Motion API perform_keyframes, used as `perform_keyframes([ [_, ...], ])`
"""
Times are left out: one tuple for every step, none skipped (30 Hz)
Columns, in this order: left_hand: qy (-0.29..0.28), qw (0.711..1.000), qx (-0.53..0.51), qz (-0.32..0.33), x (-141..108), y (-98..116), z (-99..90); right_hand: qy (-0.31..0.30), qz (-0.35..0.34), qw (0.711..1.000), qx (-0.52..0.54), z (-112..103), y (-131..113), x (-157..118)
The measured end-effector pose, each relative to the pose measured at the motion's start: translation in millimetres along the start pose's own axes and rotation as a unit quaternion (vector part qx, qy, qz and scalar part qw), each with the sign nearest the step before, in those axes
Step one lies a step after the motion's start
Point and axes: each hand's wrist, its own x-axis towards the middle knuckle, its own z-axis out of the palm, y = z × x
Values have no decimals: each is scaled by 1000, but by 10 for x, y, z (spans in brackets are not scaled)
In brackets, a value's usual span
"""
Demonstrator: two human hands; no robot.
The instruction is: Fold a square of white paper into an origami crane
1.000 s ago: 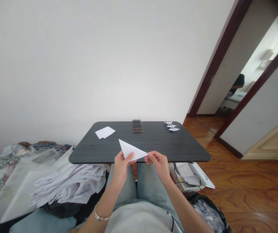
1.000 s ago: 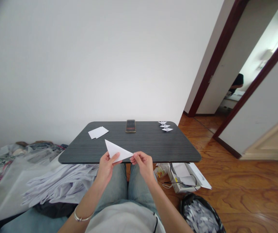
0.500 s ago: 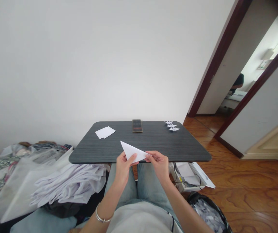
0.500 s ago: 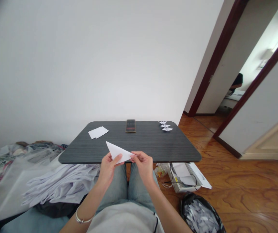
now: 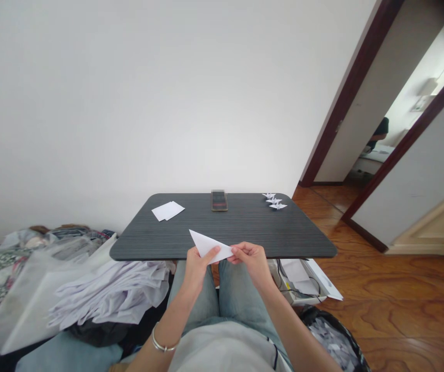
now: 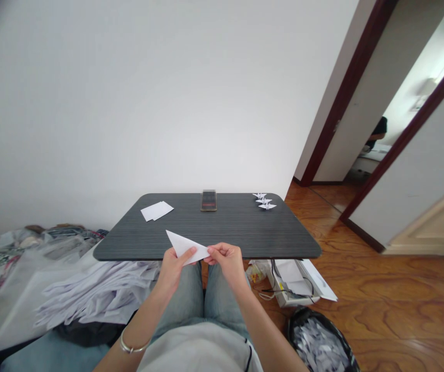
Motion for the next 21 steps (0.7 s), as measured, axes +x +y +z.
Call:
perform_keyframes([
  [1, 1000, 0, 0, 3, -4, 0, -2, 9, 1000, 7, 0, -2, 0],
  [5, 1000, -2, 0, 6, -5, 0, -2, 17, 1000, 13, -2, -4, 0],
  [8, 1000, -5, 0, 7, -4, 0, -1, 23, 1000, 19, -6, -5, 1],
  [12, 1000, -9, -1, 8, -1, 1, 3, 28, 999, 27, -12, -8, 3],
  [16, 1000, -14, -3, 7, 5, 2, 8, 31, 999, 36, -19, -11, 4],
  [19, 1000, -18, -4, 5, 12, 4, 14, 33, 998, 45, -28, -16, 3],
  [22, 999, -23, -4, 2, 21, 5, 19, 33, 998, 54, -36, -22, 1],
  [25, 999, -27, -3, -2, 30, 6, 23, 30, 998, 58, -43, -29, -3],
  [27, 999, -31, -1, -8, 39, 8, 25, 24, 998, 57, -49, -35, -9],
  [28, 999, -35, 1, -14, 47, 10, 25, 13, 998, 49, -51, -41, -18],
  [29, 999, -38, 3, -21, 55, 12, 23, -1, 999, 36, -51, -45, -28],
  [28, 999, -39, 3, -28, 63, 15, 20, -15, 999, 20, -48, -48, -38],
  [28, 999, -40, 2, -34, 70, 18, 17, -28, 999, 5, -44, -49, -47],
  [27, 999, -41, 0, -39, 77, 20, 15, -38, 999, -7, -37, -50, -55],
  [26, 999, -42, -2, -42, 82, 22, 14, -45, 999, -14, -31, -50, -61],
  [25, 999, -43, -5, -44, 87, 24, 12, -50, 999, -17, -25, -50, -65],
  [24, 999, -46, -7, -44, 90, 25, 10, -54, 998, -18, -19, -50, -67],
  [23, 999, -48, -9, -43, 92, 24, 7, -58, 998, -17, -16, -52, -67],
  [22, 998, -51, -10, -42, 93, 23, 3, -60, 998, -17, -14, -53, -66],
  [22, 998, -54, -11, -41, 93, 21, 0, -62, 998, -17, -13, -56, -66],
  [22, 998, -55, -12, -41, 93, 20, -3, -63, 998, -17, -13, -59, -66],
])
